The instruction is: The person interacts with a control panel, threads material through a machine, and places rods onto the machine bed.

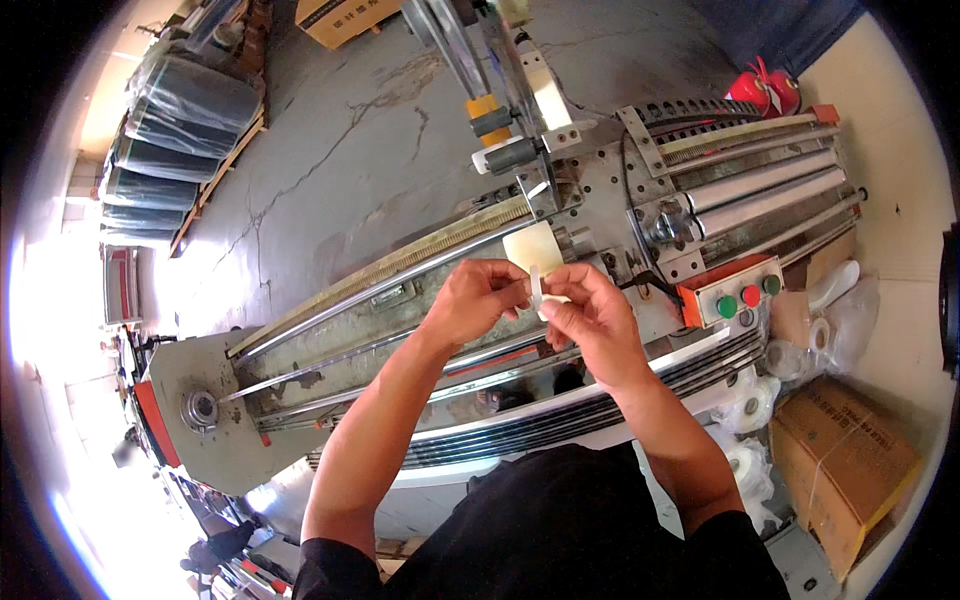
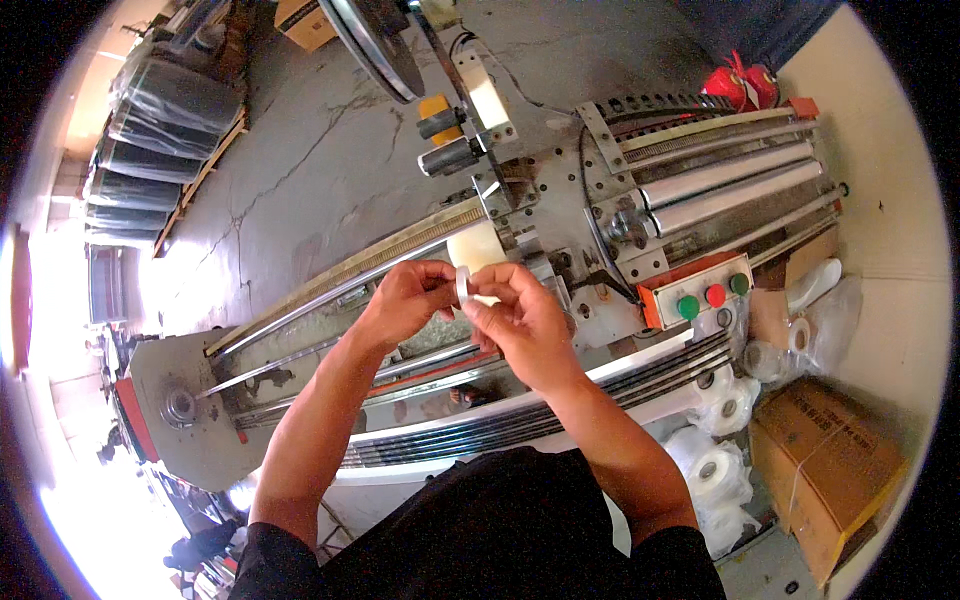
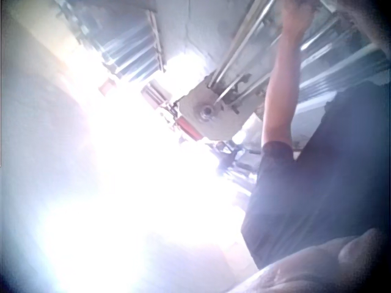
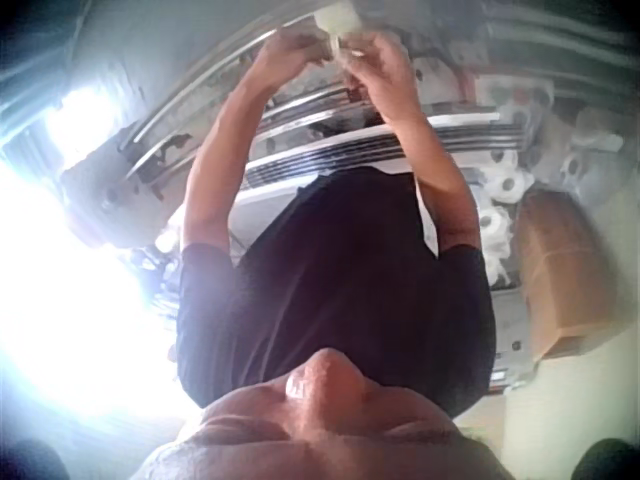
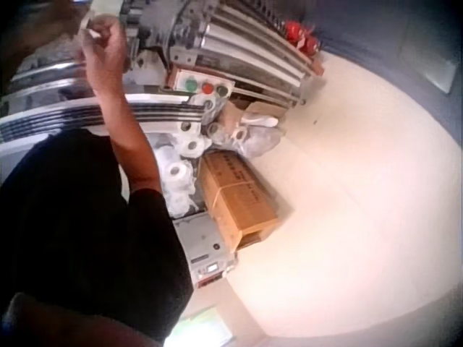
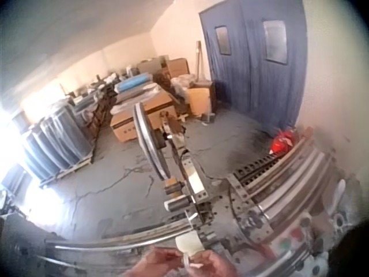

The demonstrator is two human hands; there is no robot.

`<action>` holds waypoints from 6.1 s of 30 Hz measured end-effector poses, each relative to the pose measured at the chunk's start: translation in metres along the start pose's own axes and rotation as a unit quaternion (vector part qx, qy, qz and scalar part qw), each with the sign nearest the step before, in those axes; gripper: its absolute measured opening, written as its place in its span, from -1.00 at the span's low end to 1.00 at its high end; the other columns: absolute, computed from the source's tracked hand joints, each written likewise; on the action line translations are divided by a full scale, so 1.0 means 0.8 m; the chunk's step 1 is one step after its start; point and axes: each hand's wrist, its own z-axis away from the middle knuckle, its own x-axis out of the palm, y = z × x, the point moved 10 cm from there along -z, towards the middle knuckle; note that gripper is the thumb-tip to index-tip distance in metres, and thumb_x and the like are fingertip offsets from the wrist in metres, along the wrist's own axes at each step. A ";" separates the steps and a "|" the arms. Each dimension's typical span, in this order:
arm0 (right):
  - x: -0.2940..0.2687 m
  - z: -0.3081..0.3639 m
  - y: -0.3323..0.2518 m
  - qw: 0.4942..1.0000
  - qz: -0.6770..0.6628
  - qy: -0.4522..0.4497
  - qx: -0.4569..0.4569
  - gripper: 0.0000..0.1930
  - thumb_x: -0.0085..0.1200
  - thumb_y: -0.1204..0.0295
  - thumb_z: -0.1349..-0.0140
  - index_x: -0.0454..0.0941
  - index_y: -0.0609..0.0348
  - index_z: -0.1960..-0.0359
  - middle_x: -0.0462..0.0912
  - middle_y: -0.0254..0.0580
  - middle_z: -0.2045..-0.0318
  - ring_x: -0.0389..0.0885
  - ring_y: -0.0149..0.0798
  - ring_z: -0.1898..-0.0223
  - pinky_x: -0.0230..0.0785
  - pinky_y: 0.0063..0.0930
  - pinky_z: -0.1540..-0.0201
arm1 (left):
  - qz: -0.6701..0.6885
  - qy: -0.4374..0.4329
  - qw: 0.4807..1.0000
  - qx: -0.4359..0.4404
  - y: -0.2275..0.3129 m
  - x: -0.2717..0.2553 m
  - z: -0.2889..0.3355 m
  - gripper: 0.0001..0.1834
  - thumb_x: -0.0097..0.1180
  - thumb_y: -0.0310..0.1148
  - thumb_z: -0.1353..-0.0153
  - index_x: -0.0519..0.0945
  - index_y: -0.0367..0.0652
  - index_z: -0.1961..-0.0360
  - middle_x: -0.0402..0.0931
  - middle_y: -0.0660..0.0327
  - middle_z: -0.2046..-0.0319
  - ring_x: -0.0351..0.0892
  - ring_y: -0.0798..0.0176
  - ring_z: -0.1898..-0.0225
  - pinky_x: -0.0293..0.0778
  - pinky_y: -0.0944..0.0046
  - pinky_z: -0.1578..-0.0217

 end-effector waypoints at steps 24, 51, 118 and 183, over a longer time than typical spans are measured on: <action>-0.007 -0.050 -0.008 0.993 0.064 -0.033 0.090 -0.74 -0.09 0.15 -0.64 0.43 0.07 0.06 0.74 0.01 -0.06 0.66 -0.40 0.47 0.38 -0.57 0.47 | -0.006 0.018 1.000 0.018 0.012 -0.009 0.016 -0.78 0.20 -0.42 -0.50 0.40 -0.28 0.16 0.69 0.08 0.34 0.74 0.26 0.32 0.65 0.23 0.30; -0.026 -0.018 0.040 0.951 0.197 -0.088 0.223 -0.66 0.08 0.33 -0.53 0.55 0.17 -0.25 0.83 -0.05 0.21 0.80 -0.33 0.44 0.53 -0.57 0.49 | -0.135 0.046 0.988 0.059 0.022 -0.005 0.026 -0.73 0.10 -0.26 -0.50 0.54 -0.24 -0.04 0.70 0.14 0.36 0.64 0.23 0.33 0.54 0.15 0.22; 0.090 -0.026 0.227 0.974 0.034 0.148 0.167 -0.58 0.24 0.09 -0.49 0.65 0.30 0.04 0.81 -0.06 0.18 0.81 -0.30 0.20 0.63 -0.47 0.17 | 0.350 0.690 0.609 -0.173 -0.542 -0.430 0.415 -0.49 0.28 0.02 -0.42 0.56 -0.17 -0.13 0.60 0.04 -0.14 0.59 0.08 -0.13 0.53 -0.04 -0.09; 0.039 0.275 0.376 0.778 0.625 -0.047 0.033 -0.73 0.17 0.31 -0.43 0.74 0.26 0.06 0.75 0.04 0.12 0.70 0.09 0.04 0.53 -0.15 -0.07 | 0.017 0.642 0.719 -0.267 -0.881 -0.367 0.747 -0.19 0.10 0.26 -0.44 0.53 -0.31 -0.33 0.64 -0.10 -0.14 0.62 -0.13 -0.20 0.46 0.02 -0.26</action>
